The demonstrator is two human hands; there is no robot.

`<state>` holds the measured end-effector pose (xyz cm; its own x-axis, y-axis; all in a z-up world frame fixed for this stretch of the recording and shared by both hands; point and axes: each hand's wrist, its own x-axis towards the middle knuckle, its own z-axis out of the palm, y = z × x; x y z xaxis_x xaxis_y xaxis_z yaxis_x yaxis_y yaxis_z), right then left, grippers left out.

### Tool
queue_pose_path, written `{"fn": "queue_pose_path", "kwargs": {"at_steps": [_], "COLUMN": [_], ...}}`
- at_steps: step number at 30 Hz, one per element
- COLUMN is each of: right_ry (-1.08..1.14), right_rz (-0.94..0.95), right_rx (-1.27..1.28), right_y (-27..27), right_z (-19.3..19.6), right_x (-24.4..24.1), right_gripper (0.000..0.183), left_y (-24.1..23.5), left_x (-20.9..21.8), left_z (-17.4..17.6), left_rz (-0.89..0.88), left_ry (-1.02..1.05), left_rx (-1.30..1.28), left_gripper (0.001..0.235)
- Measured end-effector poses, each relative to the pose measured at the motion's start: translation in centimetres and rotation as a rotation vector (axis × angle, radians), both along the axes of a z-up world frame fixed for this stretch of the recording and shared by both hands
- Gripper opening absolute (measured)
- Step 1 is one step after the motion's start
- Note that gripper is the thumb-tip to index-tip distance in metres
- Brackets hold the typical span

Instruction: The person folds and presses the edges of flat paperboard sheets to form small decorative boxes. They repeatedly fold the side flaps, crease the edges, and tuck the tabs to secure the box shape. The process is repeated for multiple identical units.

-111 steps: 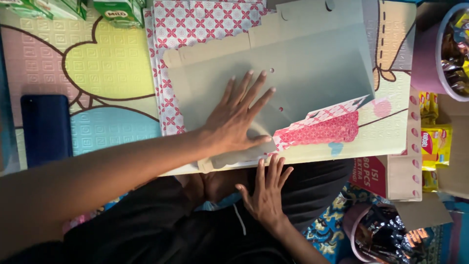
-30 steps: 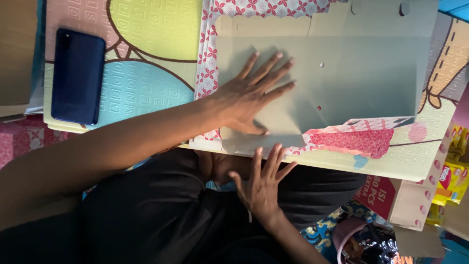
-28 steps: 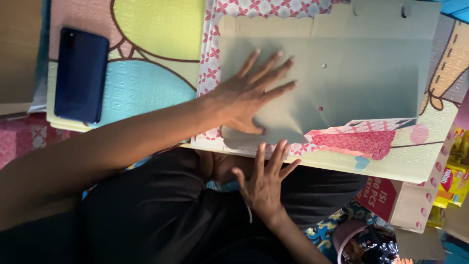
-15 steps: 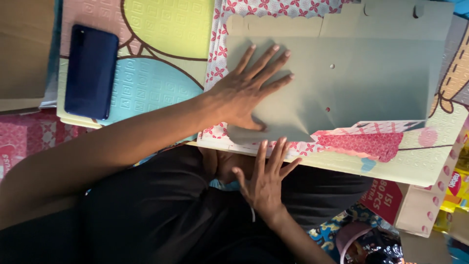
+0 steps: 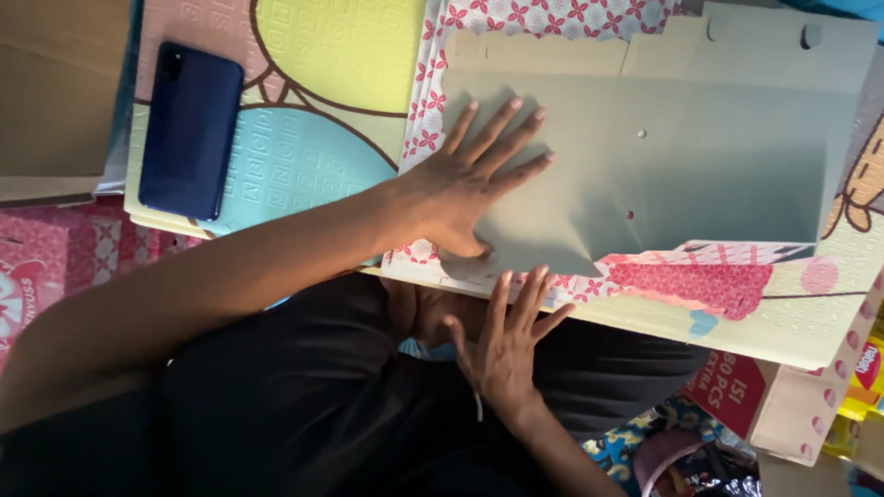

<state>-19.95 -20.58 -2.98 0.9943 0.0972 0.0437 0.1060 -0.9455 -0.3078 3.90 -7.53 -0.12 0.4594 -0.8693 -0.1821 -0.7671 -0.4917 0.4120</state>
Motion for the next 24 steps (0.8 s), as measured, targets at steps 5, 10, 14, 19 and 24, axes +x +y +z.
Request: {"fn": "queue_pose_path", "kwargs": {"at_steps": [5, 10, 14, 19, 24], "right_ry": [0.011, 0.034, 0.03, -0.022, 0.038], "right_rz": [0.015, 0.001, 0.01, 0.022, 0.023], "right_rx": [0.023, -0.036, -0.013, -0.018, -0.015], "right_y": [0.0, 0.1, 0.1, -0.2, -0.2], "right_z": [-0.9, 0.5, 0.8, -0.9, 0.1], "right_x": [-1.5, 0.1, 0.4, -1.8, -0.2], "right_gripper": [0.102, 0.102, 0.098, 0.102, 0.098], "left_y": [0.3, 0.1, 0.6, 0.3, 0.3], "left_x": [0.0, 0.1, 0.6, 1.0, 1.2], "left_z": [-0.2, -0.8, -0.6, -0.3, 0.3], "left_rz": [-0.001, -0.002, -0.029, -0.057, -0.058], "left_ry": [0.021, 0.0, 0.058, 0.09, 0.124], "left_rx": [-0.046, -0.055, -0.053, 0.0, 0.047], "left_gripper": [0.141, 0.141, 0.146, 0.153, 0.161]}}
